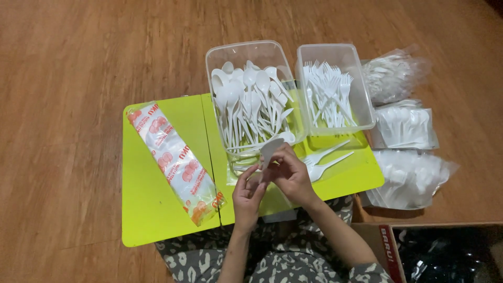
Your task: Packaging plastic spoons and forks into individual plastic bags.
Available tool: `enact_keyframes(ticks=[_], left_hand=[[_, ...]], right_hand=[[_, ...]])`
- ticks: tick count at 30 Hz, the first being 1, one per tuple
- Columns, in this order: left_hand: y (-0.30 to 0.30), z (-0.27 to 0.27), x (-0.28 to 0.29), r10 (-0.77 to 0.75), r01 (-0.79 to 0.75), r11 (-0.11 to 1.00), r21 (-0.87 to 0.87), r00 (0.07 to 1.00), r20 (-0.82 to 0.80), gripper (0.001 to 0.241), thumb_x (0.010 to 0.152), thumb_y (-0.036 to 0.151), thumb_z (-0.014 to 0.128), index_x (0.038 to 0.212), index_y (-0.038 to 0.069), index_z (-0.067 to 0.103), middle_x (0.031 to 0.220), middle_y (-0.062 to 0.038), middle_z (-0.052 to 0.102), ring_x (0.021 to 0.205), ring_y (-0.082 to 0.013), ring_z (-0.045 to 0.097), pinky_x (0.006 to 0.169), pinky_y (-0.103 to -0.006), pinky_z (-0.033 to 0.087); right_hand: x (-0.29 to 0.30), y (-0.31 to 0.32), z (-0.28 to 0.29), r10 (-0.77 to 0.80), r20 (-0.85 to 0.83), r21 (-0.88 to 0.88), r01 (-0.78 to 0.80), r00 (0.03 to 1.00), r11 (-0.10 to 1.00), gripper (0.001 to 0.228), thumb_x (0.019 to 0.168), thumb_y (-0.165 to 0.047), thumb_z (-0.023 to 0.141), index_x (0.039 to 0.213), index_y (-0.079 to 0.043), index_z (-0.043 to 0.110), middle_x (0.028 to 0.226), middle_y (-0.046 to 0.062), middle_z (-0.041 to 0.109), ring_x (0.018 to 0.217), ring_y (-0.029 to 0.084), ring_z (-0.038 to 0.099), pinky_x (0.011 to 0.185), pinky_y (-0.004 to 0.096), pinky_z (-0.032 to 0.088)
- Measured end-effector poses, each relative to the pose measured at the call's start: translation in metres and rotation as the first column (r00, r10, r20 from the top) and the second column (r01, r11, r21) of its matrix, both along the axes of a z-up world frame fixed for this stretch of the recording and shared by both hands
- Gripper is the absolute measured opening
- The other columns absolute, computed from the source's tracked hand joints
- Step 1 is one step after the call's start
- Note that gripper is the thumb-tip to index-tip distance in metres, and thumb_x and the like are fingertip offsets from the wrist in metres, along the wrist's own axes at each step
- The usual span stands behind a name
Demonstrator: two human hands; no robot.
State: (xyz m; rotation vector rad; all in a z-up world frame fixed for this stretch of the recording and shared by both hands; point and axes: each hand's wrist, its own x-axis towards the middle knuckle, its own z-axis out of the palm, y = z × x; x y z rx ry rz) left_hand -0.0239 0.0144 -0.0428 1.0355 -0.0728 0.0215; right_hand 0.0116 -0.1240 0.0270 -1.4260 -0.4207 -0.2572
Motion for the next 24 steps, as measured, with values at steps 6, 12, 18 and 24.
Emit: enact_keyframes(ticks=[6,12,18,24], left_hand=[[0.002,0.013,-0.001,-0.013,0.013,0.996,0.085,1.000,-0.001,0.044,0.093,0.006,0.073,0.136,0.002,0.065,0.106,-0.018,0.079,0.100,-0.0215,0.074,0.093,-0.0397,0.060],[0.003,-0.006,0.001,-0.032,0.033,0.985,0.172,0.999,-0.012,0.026,0.095,0.006,0.070,0.120,0.003,0.076,0.095,-0.014,0.082,0.091,-0.0158,0.072,0.085,-0.0374,0.062],[0.003,0.003,-0.002,-0.062,0.052,0.985,0.164,0.996,0.057,0.025,0.089,0.003,0.077,0.114,0.001,0.078,0.091,-0.015,0.082,0.088,-0.0177,0.074,0.083,-0.0374,0.061],[0.007,0.009,-0.004,-0.182,0.177,0.976,0.130,0.983,0.030,0.038,0.085,-0.004,0.075,0.121,-0.003,0.066,0.100,-0.014,0.079,0.088,-0.0232,0.078,0.081,-0.0299,0.061]], right_hand=[[-0.005,-0.005,0.024,-0.036,0.054,-0.287,0.050,0.998,0.957,0.023,0.080,0.009,0.078,0.098,0.001,0.067,0.092,0.009,0.050,0.082,0.022,0.065,0.080,0.039,0.062],[-0.003,-0.009,0.041,0.044,0.107,-0.302,-0.010,0.993,0.953,0.085,0.079,0.006,0.081,0.152,0.000,0.038,0.103,0.013,0.058,0.087,0.021,0.063,0.073,0.035,0.059],[-0.008,-0.023,0.044,0.005,0.209,-0.429,0.087,0.978,0.899,0.099,0.076,0.005,0.084,0.159,-0.002,0.031,0.102,0.016,0.063,0.086,0.023,0.061,0.078,0.038,0.057],[-0.015,-0.031,0.060,-0.011,0.207,-0.642,0.144,0.978,0.753,0.089,0.072,-0.012,0.088,0.151,-0.011,0.047,0.140,0.005,0.059,0.117,0.024,0.052,0.104,0.036,0.046]])
